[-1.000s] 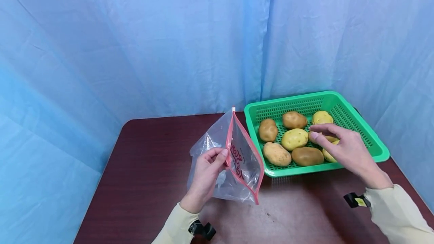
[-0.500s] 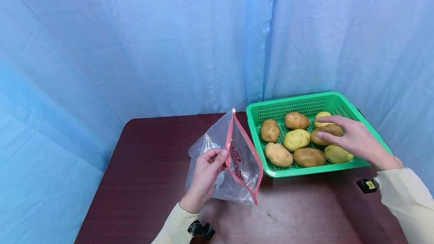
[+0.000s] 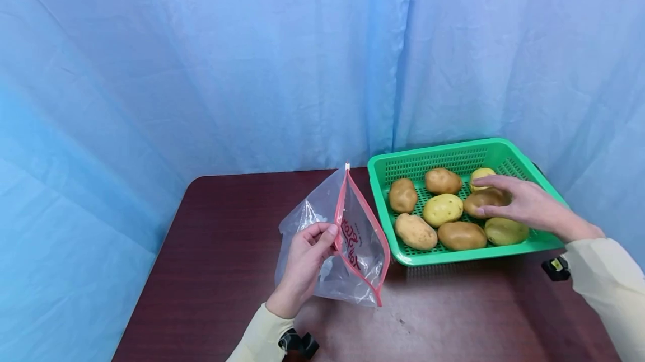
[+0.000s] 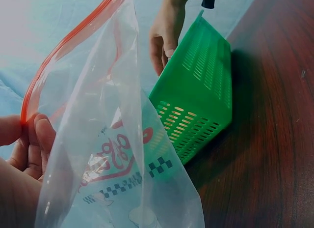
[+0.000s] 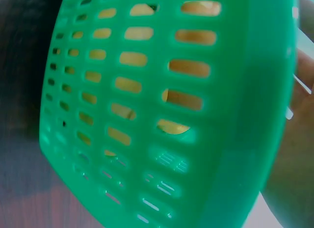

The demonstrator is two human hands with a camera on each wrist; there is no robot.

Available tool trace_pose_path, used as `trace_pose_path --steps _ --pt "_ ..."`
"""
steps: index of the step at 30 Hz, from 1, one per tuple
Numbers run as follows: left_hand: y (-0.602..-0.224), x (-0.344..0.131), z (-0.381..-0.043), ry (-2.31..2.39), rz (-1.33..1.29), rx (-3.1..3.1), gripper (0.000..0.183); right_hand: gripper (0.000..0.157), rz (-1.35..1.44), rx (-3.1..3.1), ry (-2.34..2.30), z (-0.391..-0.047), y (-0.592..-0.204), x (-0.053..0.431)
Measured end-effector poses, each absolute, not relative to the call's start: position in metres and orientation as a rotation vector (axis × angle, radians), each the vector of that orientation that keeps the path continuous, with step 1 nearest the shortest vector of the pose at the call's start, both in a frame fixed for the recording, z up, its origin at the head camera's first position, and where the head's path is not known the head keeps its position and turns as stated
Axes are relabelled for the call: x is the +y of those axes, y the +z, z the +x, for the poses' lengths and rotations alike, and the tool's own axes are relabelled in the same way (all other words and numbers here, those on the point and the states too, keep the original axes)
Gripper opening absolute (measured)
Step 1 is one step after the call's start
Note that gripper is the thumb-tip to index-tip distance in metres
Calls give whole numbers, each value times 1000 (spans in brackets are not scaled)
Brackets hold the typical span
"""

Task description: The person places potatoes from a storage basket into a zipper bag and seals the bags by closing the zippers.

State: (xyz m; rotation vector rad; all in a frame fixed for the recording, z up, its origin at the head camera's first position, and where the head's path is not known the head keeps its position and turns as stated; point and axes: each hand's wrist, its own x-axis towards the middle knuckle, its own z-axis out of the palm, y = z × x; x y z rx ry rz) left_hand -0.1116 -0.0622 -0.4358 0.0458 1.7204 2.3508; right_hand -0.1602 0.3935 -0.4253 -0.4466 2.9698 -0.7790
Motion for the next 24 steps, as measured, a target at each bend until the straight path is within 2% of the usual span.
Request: trace_pose_path --steps 15,24 --pt "-437 -63 -111 2328 13 1729 13 74 -480 2855 -700 -174 -440 408" --pt "-437 -63 -111 2329 10 1726 13 56 -580 2923 -638 -177 -445 412"
